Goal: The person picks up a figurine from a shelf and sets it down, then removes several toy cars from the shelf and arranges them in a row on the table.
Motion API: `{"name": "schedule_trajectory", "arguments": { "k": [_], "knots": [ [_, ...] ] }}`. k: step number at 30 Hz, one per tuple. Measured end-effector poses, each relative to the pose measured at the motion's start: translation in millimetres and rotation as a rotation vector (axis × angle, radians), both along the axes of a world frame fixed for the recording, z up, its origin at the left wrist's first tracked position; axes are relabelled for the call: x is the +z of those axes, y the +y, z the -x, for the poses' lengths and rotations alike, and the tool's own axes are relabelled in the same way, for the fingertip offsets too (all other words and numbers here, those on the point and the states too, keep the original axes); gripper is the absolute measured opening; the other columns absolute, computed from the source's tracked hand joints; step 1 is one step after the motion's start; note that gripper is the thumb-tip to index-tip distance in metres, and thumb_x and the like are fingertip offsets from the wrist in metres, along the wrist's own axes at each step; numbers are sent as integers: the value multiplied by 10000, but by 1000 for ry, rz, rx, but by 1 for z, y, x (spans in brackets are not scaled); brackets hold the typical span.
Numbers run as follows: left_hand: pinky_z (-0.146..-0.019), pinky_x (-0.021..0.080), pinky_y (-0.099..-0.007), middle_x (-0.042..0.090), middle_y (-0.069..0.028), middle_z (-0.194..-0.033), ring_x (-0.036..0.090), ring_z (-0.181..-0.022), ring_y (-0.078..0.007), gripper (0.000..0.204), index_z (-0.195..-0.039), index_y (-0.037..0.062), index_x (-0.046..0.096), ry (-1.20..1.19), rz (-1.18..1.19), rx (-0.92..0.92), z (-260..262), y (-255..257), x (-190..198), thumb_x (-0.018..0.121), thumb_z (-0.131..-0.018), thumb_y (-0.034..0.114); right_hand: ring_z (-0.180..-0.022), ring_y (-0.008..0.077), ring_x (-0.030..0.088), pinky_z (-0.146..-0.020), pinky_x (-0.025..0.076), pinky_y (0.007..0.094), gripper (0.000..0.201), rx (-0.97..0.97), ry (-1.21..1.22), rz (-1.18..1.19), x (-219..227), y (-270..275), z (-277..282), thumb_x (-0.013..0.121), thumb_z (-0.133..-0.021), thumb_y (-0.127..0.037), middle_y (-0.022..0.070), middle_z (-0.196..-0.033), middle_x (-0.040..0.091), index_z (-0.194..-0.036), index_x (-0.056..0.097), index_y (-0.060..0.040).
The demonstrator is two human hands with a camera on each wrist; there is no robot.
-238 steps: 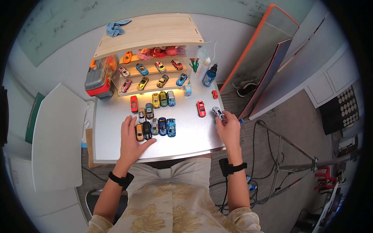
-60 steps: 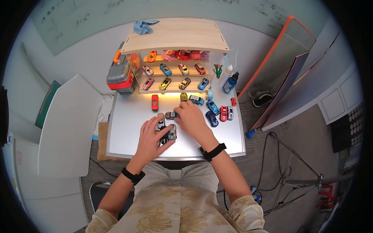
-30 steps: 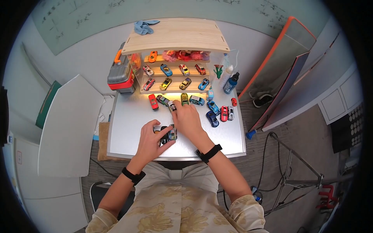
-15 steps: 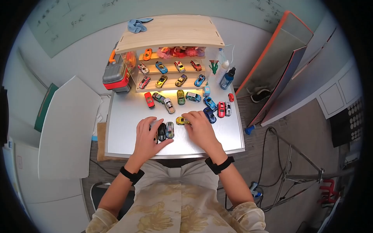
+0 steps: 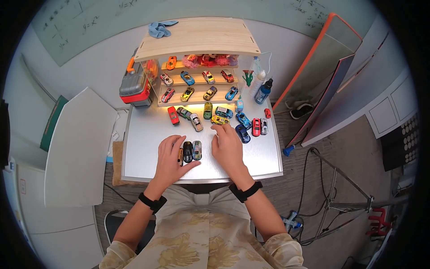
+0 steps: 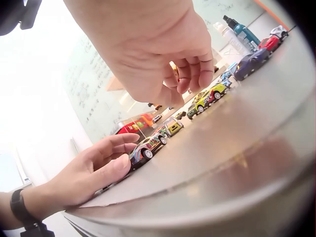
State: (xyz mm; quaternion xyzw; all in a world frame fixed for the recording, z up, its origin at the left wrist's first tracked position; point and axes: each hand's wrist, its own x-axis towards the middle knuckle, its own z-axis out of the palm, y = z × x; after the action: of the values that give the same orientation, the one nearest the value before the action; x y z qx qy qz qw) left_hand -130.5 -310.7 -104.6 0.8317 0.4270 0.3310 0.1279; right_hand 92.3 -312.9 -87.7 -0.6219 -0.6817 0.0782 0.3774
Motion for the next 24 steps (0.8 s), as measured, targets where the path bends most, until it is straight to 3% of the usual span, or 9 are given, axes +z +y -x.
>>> {"name": "schedule_trajectory", "arguments": {
  "k": [6,10,13,16,19,24],
  "knots": [
    [-1093,368,-490,528,-180,-1333,486,-1271,-369,872,-1382,7,534,-8,2,-2,1,0,0,895,-730,461,-1064,356,585,-907,491,443,277,114,-29,-129,8,36,20,715,-867,-64,149,-1074,638,-1138,673,-25],
    [-1095,368,-494,527,-181,-1337,484,-1277,-371,875,-1383,3,533,-18,0,-3,2,1,-2,895,-730,461,-1124,351,572,-924,485,434,342,134,-118,-93,1,60,28,753,-849,-125,156,-1115,638,-1165,669,-25],
    [-1097,369,-495,526,-182,-1340,482,-1281,-374,880,-1384,2,532,-25,-1,-2,2,0,-4,896,-728,462,-1127,366,593,-961,489,457,333,111,-208,-34,-6,69,31,751,-845,-135,164,-1145,652,-1160,692,-44],
    [-1099,369,-496,524,-183,-1343,481,-1283,-375,883,-1387,1,531,-31,3,3,3,2,-4,896,-728,461,-1133,364,605,-960,502,462,338,82,-130,163,-1,75,32,749,-835,-126,164,-1143,655,-1159,693,-45],
    [-1103,368,-494,521,-183,-1348,480,-1285,-376,886,-1390,2,528,-40,4,6,2,1,-6,896,-729,461,-1078,344,612,-930,516,446,283,30,-150,90,2,76,36,748,-813,-84,159,-1096,662,-1086,700,-24],
    [-1106,369,-491,518,-181,-1358,479,-1290,-375,883,-1393,5,525,-53,5,7,4,2,-6,894,-732,459,-1079,333,606,-935,488,440,290,180,-167,-116,-4,92,50,746,-808,-82,145,-1065,676,-1090,703,-35]
  ]
}}
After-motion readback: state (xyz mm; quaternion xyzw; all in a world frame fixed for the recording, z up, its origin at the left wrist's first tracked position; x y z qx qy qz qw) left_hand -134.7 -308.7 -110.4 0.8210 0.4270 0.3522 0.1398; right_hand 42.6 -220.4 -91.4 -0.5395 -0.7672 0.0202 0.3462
